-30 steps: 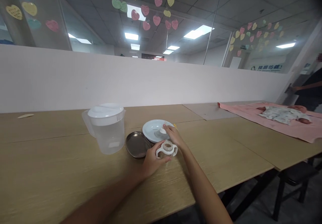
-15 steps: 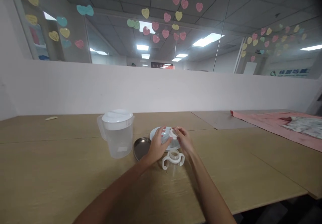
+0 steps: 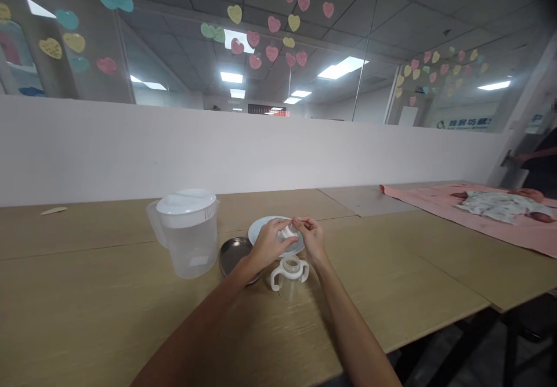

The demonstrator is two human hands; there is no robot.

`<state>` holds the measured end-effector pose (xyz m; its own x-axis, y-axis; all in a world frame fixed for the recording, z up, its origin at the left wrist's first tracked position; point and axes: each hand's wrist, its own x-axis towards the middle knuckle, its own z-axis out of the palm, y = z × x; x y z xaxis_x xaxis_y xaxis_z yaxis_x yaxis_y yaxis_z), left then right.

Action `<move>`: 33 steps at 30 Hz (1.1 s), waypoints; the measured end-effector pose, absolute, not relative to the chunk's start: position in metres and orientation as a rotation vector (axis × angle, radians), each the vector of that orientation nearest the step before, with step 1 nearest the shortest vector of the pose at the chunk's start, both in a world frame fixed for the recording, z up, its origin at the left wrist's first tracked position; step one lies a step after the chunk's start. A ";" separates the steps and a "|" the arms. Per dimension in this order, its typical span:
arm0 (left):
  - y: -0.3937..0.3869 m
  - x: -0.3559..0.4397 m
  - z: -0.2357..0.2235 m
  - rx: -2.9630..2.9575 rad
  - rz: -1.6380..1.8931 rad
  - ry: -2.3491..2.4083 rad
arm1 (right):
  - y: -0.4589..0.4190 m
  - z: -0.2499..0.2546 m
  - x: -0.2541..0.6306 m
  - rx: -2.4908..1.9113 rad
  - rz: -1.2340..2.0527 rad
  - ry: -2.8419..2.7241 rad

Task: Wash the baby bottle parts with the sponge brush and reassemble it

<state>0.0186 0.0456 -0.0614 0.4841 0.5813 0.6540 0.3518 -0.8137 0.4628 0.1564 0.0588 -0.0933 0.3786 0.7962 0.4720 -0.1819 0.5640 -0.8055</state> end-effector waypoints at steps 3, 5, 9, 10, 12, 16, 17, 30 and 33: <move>0.046 0.020 -0.061 2.517 1.246 0.792 | 0.058 -0.094 0.155 -0.674 0.758 -0.906; 0.047 0.022 -0.062 2.548 1.239 0.774 | 0.059 -0.095 0.155 -0.660 0.735 -0.885; 0.048 0.021 -0.063 2.579 1.227 0.733 | 0.059 -0.095 0.155 -0.666 0.693 -0.864; 0.048 0.020 -0.063 2.585 1.232 0.726 | 0.058 -0.094 0.154 -0.660 0.694 -0.854; 0.047 0.019 -0.060 2.598 1.241 0.714 | 0.057 -0.092 0.152 -0.647 0.705 -0.825; 0.044 0.018 -0.054 2.609 1.228 0.699 | 0.054 -0.087 0.148 -0.628 0.747 -0.761; 0.044 0.018 -0.053 2.609 1.229 0.698 | 0.054 -0.086 0.147 -0.627 0.753 -0.749; 0.053 0.009 -0.055 2.571 1.294 0.864 | 0.051 -0.087 0.146 -0.661 0.868 -1.024; 0.054 0.008 -0.056 2.711 1.213 0.915 | 0.049 -0.086 0.148 -0.709 0.813 -1.022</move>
<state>0.0076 0.0536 -0.0557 0.5219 0.5266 0.6711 0.5007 -0.8260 0.2588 0.1481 0.0486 -0.0865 0.2933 0.8454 0.4464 -0.2448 0.5177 -0.8198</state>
